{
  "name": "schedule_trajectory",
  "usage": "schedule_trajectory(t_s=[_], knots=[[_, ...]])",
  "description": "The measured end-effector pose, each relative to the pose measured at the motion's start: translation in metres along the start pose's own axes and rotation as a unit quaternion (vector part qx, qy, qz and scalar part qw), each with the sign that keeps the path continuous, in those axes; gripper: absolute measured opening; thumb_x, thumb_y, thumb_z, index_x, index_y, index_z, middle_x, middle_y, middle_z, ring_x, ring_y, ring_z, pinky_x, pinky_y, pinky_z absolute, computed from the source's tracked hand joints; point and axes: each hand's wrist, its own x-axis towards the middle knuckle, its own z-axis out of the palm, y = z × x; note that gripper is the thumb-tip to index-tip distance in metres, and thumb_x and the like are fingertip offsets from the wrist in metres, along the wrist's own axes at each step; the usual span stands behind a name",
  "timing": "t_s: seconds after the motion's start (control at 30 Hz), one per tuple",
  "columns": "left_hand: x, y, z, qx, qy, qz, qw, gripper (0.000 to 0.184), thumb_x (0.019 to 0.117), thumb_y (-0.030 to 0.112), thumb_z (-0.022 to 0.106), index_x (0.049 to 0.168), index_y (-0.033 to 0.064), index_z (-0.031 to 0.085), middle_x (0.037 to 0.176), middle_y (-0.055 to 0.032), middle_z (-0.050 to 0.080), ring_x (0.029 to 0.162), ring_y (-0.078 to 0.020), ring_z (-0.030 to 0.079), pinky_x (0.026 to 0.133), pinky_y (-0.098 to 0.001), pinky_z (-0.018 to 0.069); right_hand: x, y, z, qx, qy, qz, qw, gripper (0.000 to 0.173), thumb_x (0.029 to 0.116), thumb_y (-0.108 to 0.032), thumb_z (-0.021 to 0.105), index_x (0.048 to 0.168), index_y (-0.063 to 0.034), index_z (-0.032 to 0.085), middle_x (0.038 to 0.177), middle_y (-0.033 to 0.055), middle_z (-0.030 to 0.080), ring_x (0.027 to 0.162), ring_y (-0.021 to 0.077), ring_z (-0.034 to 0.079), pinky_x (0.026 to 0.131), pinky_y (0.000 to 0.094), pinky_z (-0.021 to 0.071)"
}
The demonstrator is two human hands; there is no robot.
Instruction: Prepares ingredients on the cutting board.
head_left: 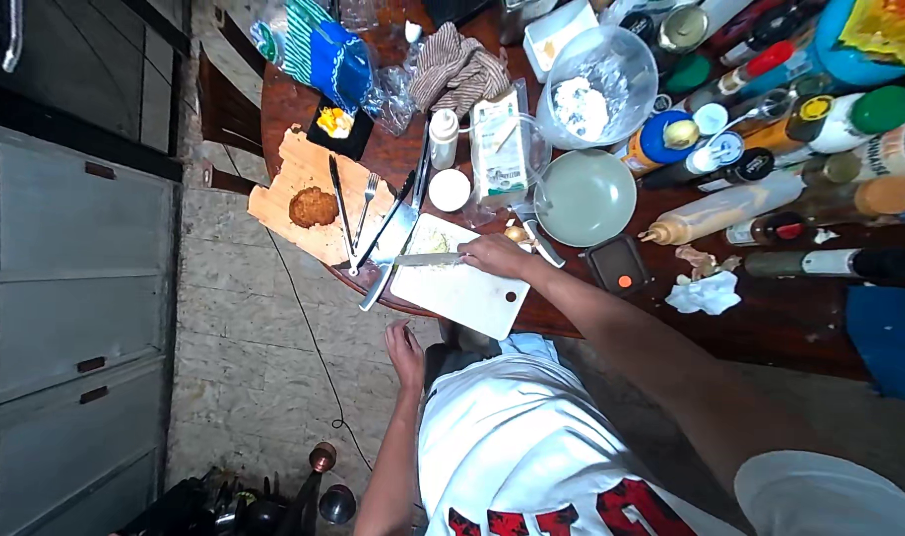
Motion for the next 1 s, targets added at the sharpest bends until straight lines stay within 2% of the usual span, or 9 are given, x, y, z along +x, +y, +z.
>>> schedule_trajectory(t_s=[0.2,0.3,0.4,0.53,0.63,0.73,0.8,0.9,1.0], knots=[[0.044,0.05,0.006,-0.015,-0.019,0.162,0.987,0.03,0.1004,0.008,0.053,0.126,0.0007,0.068,0.131,-0.0155,0.066,0.124,-0.0278,0.062,0.108,-0.043,0.0506,-0.016,-0.03,-0.01,0.201,0.043,0.114,0.972,0.037,0.1063,-0.037,0.053,0.114,-0.005,0.069,0.095,0.0201,0.07,0.092,0.0373,0.07,0.084,0.0612,0.0547],[0.06,0.059,0.029,0.073,-0.076,0.278,0.955,0.048,0.1078,0.033,0.041,0.15,0.0134,0.054,0.159,-0.0041,0.046,0.151,-0.0248,0.037,0.124,-0.0539,0.0279,-0.025,-0.046,0.011,0.39,0.075,0.204,0.895,0.043,0.1073,-0.041,0.052,0.129,-0.005,0.062,0.086,0.0167,0.066,0.062,0.025,0.062,0.061,0.0448,0.0563],[0.074,0.05,0.046,0.151,-0.1,0.229,0.957,0.054,0.1094,0.05,0.023,0.158,0.0346,0.04,0.17,0.0014,0.025,0.159,-0.0282,0.015,0.124,-0.0671,0.0118,-0.034,-0.063,0.016,0.521,0.075,0.252,0.812,0.04,0.1083,-0.038,0.05,0.133,-0.0087,0.058,0.076,0.0067,0.055,0.054,0.014,0.05,0.053,0.0314,0.0484],[0.095,0.033,0.045,0.115,-0.023,0.049,0.992,0.059,0.1099,0.048,0.024,0.156,0.0183,0.045,0.17,-0.018,0.019,0.157,-0.0413,0.013,0.124,-0.0647,0.0139,-0.044,-0.068,0.018,0.486,0.061,0.283,0.824,0.039,0.1077,-0.038,0.051,0.133,-0.0085,0.06,0.08,0.0073,0.058,0.056,0.0136,0.051,0.054,0.0309,0.0476],[0.094,0.043,0.039,0.084,-0.036,0.117,0.989,0.062,0.1096,0.047,0.027,0.159,0.0121,0.037,0.171,-0.0199,0.012,0.157,-0.039,0.012,0.126,-0.0594,0.0169,-0.05,-0.071,0.024,0.459,0.061,0.305,0.833,0.042,0.1082,-0.038,0.049,0.134,-0.0066,0.059,0.088,0.0118,0.062,0.061,0.0173,0.056,0.058,0.0352,0.0512],[0.088,0.054,0.043,0.104,-0.154,0.244,0.952,0.057,0.109,0.053,0.023,0.16,0.0322,0.038,0.171,-0.0132,0.016,0.158,-0.035,0.013,0.125,-0.0645,0.0137,-0.048,-0.078,0.03,0.475,0.067,0.309,0.821,0.04,0.1084,-0.034,0.047,0.133,-0.0049,0.059,0.089,0.0112,0.061,0.064,0.0175,0.057,0.06,0.0356,0.0515],[0.092,0.049,0.048,0.13,-0.182,0.226,0.948,0.054,0.1095,0.053,0.019,0.159,0.0405,0.036,0.173,-0.0044,0.015,0.159,-0.0311,0.012,0.124,-0.066,0.0121,-0.049,-0.08,0.032,0.506,0.069,0.305,0.804,0.039,0.1088,-0.032,0.047,0.134,-0.0048,0.057,0.085,0.0087,0.058,0.061,0.015,0.054,0.057,0.0324,0.0499],[0.108,0.035,0.052,0.116,-0.099,0.109,0.982,0.06,0.1104,0.048,0.02,0.158,0.0186,0.041,0.171,-0.0196,0.013,0.157,-0.0425,0.012,0.123,-0.0668,0.014,-0.053,-0.08,0.036,0.551,0.077,0.303,0.774,0.037,0.1082,-0.031,0.048,0.136,-0.0069,0.055,0.076,0.0044,0.053,0.054,0.0118,0.05,0.051,0.0285,0.0465],[0.109,0.043,0.044,0.088,-0.088,0.162,0.979,0.064,0.1099,0.05,0.02,0.162,0.0142,0.031,0.172,-0.0182,0.007,0.158,-0.0385,0.009,0.125,-0.062,0.0147,-0.053,-0.081,0.036,0.572,0.08,0.3,0.76,0.037,0.1085,-0.031,0.048,0.135,-0.0067,0.055,0.075,0.0034,0.053,0.054,0.0115,0.05,0.052,0.0281,0.0468]])
